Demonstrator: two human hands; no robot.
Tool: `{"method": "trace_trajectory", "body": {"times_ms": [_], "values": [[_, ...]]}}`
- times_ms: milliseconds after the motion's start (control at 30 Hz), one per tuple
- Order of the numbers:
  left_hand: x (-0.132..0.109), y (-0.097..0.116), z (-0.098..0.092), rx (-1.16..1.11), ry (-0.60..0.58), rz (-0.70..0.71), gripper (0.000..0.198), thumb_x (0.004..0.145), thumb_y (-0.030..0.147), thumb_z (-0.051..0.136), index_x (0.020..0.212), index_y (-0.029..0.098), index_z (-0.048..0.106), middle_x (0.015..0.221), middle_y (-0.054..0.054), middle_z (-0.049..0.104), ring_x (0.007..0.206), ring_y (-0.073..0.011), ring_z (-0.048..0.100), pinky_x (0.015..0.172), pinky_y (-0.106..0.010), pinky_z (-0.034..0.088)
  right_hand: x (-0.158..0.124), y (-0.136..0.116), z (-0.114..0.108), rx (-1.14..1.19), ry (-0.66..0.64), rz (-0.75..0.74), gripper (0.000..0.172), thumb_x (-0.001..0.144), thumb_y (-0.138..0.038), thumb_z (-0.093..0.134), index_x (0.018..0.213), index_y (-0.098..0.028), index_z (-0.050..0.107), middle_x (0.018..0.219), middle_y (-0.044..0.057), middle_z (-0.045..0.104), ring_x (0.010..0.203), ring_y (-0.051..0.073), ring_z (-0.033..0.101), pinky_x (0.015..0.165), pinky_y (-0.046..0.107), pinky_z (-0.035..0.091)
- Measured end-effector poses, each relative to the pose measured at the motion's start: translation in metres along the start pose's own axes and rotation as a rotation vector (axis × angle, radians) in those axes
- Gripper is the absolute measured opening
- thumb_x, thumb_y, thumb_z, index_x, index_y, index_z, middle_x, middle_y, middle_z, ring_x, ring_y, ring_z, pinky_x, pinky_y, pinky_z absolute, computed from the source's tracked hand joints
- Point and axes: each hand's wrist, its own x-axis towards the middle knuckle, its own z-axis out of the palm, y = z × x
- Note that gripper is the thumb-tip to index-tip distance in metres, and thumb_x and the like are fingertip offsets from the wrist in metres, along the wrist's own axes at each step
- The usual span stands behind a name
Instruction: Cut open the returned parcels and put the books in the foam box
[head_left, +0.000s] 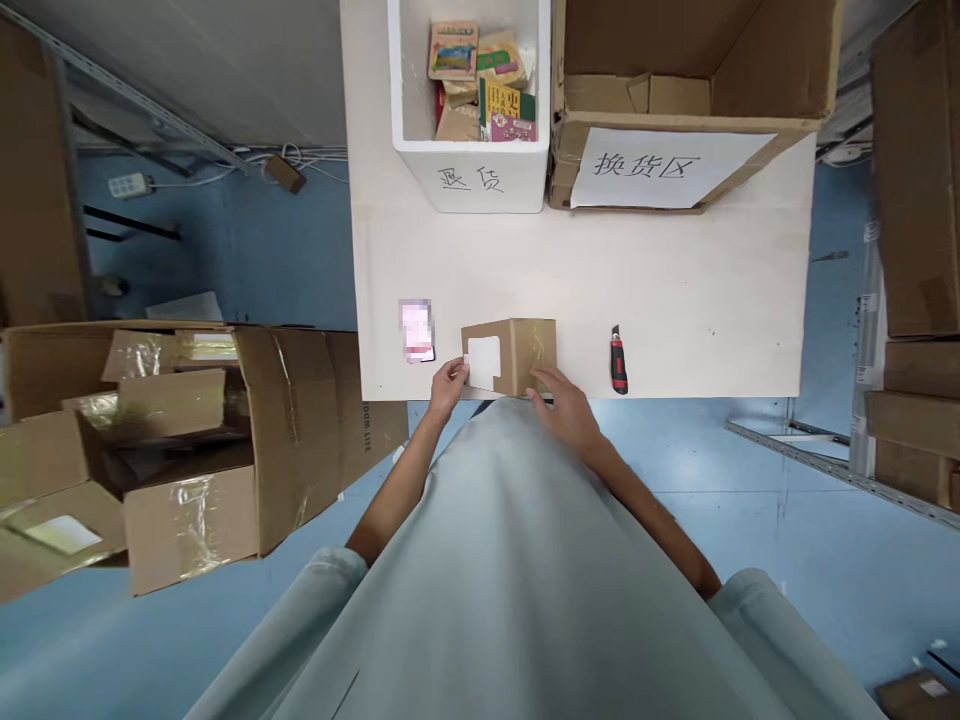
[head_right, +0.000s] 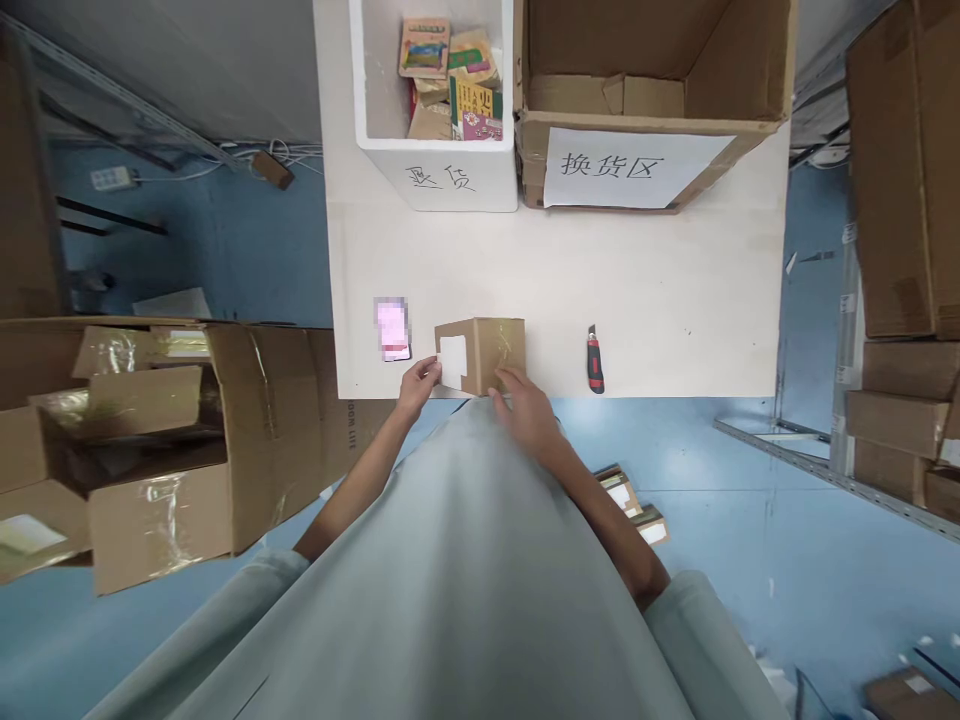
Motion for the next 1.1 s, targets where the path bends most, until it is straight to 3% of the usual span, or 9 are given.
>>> {"method": "trace_trajectory", "body": {"times_ms": [133, 233, 333, 500, 700, 833, 967, 1100], "values": [[-0.013, 0.001, 0.014, 0.010, -0.111, 0.010, 0.061, 0.095, 0.062, 0.072, 0.132, 0.012, 0.076, 0.139, -0.020, 0.080, 0.131, -0.0348, 0.075, 0.116, -0.049, 0.061, 0.006, 0.053, -0.022, 0.140, 0.151, 0.163, 0.057, 0.105, -0.067, 0.062, 0.141, -0.025, 0.076, 0.147, 0.015, 0.074, 0.125, 0.032, 0.077, 0.109, 0.053, 0.067], [-0.025, 0.003, 0.030, 0.018, -0.197, 0.041, 0.062, 0.090, 0.069, 0.078, 0.125, 0.017, 0.080, 0.138, -0.017, 0.081, 0.129, -0.0348, 0.077, 0.116, -0.048, 0.061, 0.008, 0.096, -0.031, 0.298, 0.225, 0.386, 0.076, 0.091, -0.080, 0.072, 0.140, -0.022, 0.075, 0.152, 0.019, 0.072, 0.136, 0.036, 0.073, 0.115, 0.058, 0.063], [-0.034, 0.008, 0.040, 0.018, -0.249, 0.081, 0.064, 0.087, 0.070, 0.082, 0.126, 0.019, 0.080, 0.143, -0.016, 0.080, 0.133, -0.0353, 0.076, 0.119, -0.049, 0.059, 0.001, 0.120, -0.035, 0.451, 0.235, 0.529, 0.092, 0.080, -0.084, 0.082, 0.147, -0.022, 0.071, 0.160, 0.019, 0.068, 0.150, 0.038, 0.064, 0.126, 0.058, 0.054], [-0.040, 0.026, 0.033, -0.025, -0.233, 0.182, 0.074, 0.086, 0.074, 0.081, 0.132, 0.017, 0.078, 0.143, -0.019, 0.079, 0.139, -0.0368, 0.073, 0.124, -0.052, 0.056, -0.004, 0.110, -0.041, 0.515, 0.306, 0.474, 0.098, 0.079, -0.078, 0.088, 0.154, -0.018, 0.068, 0.163, 0.020, 0.066, 0.158, 0.037, 0.058, 0.136, 0.054, 0.045], [-0.030, 0.073, 0.020, -0.149, -0.191, 0.296, 0.077, 0.089, 0.069, 0.084, 0.144, 0.016, 0.073, 0.153, -0.019, 0.074, 0.152, -0.0368, 0.065, 0.131, -0.052, 0.051, 0.028, 0.078, -0.058, 0.497, 0.313, 0.325, 0.089, 0.089, -0.076, 0.082, 0.159, -0.023, 0.066, 0.170, 0.015, 0.061, 0.161, 0.036, 0.054, 0.134, 0.056, 0.046], [-0.029, 0.099, 0.017, -0.226, -0.178, 0.315, 0.076, 0.090, 0.066, 0.085, 0.147, 0.018, 0.071, 0.157, -0.019, 0.071, 0.154, -0.0368, 0.063, 0.129, -0.054, 0.053, 0.044, 0.068, -0.069, 0.511, 0.338, 0.270, 0.097, 0.090, -0.073, 0.083, 0.166, -0.019, 0.059, 0.175, 0.017, 0.055, 0.165, 0.034, 0.051, 0.138, 0.052, 0.042], [-0.033, 0.104, 0.016, -0.261, -0.178, 0.343, 0.073, 0.087, 0.061, 0.088, 0.144, 0.018, 0.073, 0.153, -0.019, 0.074, 0.152, -0.0372, 0.065, 0.127, -0.054, 0.055, 0.046, 0.065, -0.077, 0.518, 0.341, 0.275, 0.099, 0.091, -0.074, 0.082, 0.169, -0.018, 0.056, 0.175, 0.016, 0.054, 0.165, 0.033, 0.050, 0.139, 0.052, 0.042], [-0.032, 0.091, 0.026, -0.194, -0.157, 0.307, 0.061, 0.088, 0.052, 0.088, 0.138, 0.019, 0.076, 0.152, -0.017, 0.075, 0.142, -0.0370, 0.072, 0.123, -0.053, 0.058, 0.047, 0.075, -0.077, 0.503, 0.322, 0.317, 0.102, 0.090, -0.074, 0.082, 0.167, -0.014, 0.056, 0.174, 0.019, 0.056, 0.163, 0.034, 0.053, 0.137, 0.050, 0.044]]}}
